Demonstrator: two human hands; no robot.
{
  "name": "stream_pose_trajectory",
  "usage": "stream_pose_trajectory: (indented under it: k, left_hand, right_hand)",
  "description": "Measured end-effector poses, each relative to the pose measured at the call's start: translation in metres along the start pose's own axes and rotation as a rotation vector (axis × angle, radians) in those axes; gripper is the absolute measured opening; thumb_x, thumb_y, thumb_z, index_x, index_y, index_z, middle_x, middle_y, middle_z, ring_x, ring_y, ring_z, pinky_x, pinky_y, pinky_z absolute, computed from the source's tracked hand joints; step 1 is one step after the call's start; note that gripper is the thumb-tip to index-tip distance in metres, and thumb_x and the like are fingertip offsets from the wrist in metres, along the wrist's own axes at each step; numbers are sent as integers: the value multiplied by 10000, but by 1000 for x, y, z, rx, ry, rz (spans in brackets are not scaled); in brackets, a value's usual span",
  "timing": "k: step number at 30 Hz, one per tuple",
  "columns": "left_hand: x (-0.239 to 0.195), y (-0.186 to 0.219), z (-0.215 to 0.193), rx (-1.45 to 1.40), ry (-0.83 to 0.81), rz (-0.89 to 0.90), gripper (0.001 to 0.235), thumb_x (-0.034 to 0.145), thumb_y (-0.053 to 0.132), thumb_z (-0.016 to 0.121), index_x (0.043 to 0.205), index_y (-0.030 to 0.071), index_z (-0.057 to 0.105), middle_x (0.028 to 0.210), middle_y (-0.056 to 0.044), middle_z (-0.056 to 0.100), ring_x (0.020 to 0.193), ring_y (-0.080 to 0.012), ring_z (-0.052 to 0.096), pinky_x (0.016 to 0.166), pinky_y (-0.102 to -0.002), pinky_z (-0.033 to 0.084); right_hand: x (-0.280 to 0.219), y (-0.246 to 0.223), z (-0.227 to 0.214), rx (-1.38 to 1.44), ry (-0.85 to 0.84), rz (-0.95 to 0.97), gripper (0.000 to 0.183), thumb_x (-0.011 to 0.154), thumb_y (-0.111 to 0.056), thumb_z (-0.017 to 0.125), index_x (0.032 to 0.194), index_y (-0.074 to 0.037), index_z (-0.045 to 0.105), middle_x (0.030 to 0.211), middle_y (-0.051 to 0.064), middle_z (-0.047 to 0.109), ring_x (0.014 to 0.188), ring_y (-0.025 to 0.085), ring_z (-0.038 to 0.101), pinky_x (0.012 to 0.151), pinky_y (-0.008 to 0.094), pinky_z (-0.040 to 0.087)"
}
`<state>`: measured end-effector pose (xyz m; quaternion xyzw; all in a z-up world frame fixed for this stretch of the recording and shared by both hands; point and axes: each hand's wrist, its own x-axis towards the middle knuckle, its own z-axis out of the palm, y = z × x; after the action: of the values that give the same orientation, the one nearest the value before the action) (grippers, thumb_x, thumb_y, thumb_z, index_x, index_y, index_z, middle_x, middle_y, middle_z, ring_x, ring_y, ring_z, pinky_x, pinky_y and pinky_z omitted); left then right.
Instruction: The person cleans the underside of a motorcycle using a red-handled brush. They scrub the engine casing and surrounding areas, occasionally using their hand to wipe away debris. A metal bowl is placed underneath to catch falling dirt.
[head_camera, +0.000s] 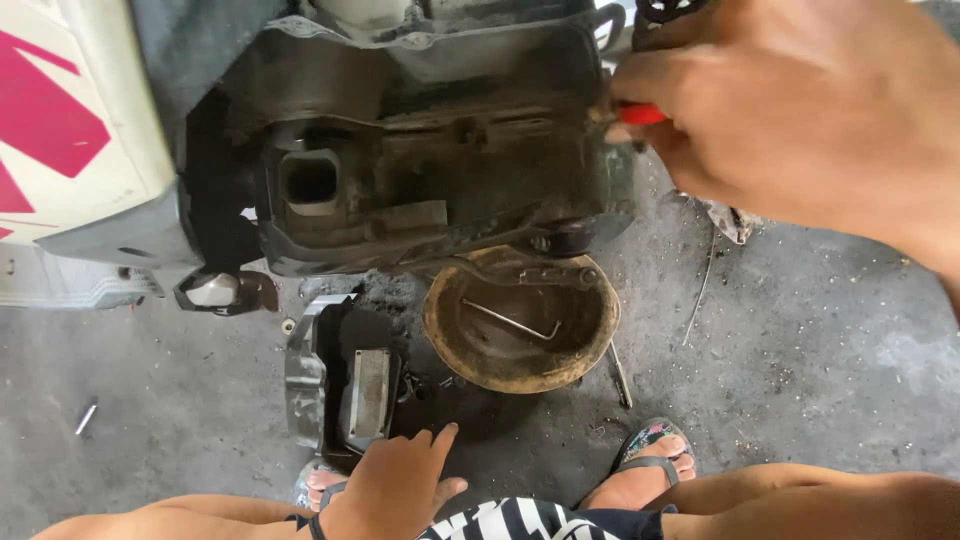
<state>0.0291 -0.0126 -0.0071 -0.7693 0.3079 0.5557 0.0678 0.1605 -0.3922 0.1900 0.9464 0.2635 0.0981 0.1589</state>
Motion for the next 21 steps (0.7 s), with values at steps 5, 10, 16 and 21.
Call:
stream_pose_trajectory:
  k: [5, 10, 16, 21]
  left_hand:
    - [2, 4, 5, 30, 80, 24, 710, 1095, 563, 431, 1628, 138, 234, 965, -100, 618, 695, -292, 582, 557, -405, 447]
    - [3, 10, 0, 35, -3, -1, 726, 1090, 587, 393, 1645, 169, 184, 1107, -118, 624, 779, -344, 618, 620, -438, 472]
    - [-2, 14, 1, -95, -44, -65, 686, 1089, 528, 471, 1631, 210, 196, 1107, -93, 579, 883, -305, 596, 699, -438, 487]
    - [9, 2, 17, 81, 13, -2, 715, 1093, 600, 421, 1615, 145, 243, 1016, -97, 624, 711, -299, 600, 569, -405, 460]
  right_hand:
    - [31, -17, -2, 588, 153, -195, 412, 794, -57, 689, 1167, -200, 790, 1063, 0, 781, 916, 233, 727, 731, 390, 522]
    - [59, -43, 54, 698, 299, -352, 406, 792, 7, 718, 1190, -35, 788, 1097, 173, 785, 963, 315, 755, 829, 430, 589]
    - [1, -9, 27, 344, -225, -189, 232, 958, 4, 496, 859, -80, 688, 655, 74, 607, 608, 249, 662, 495, 419, 576]
    - [-36, 12, 11, 141, -324, 168, 843, 708, 31, 573, 1116, -696, 699, 1005, -174, 794, 992, 67, 744, 626, 296, 571]
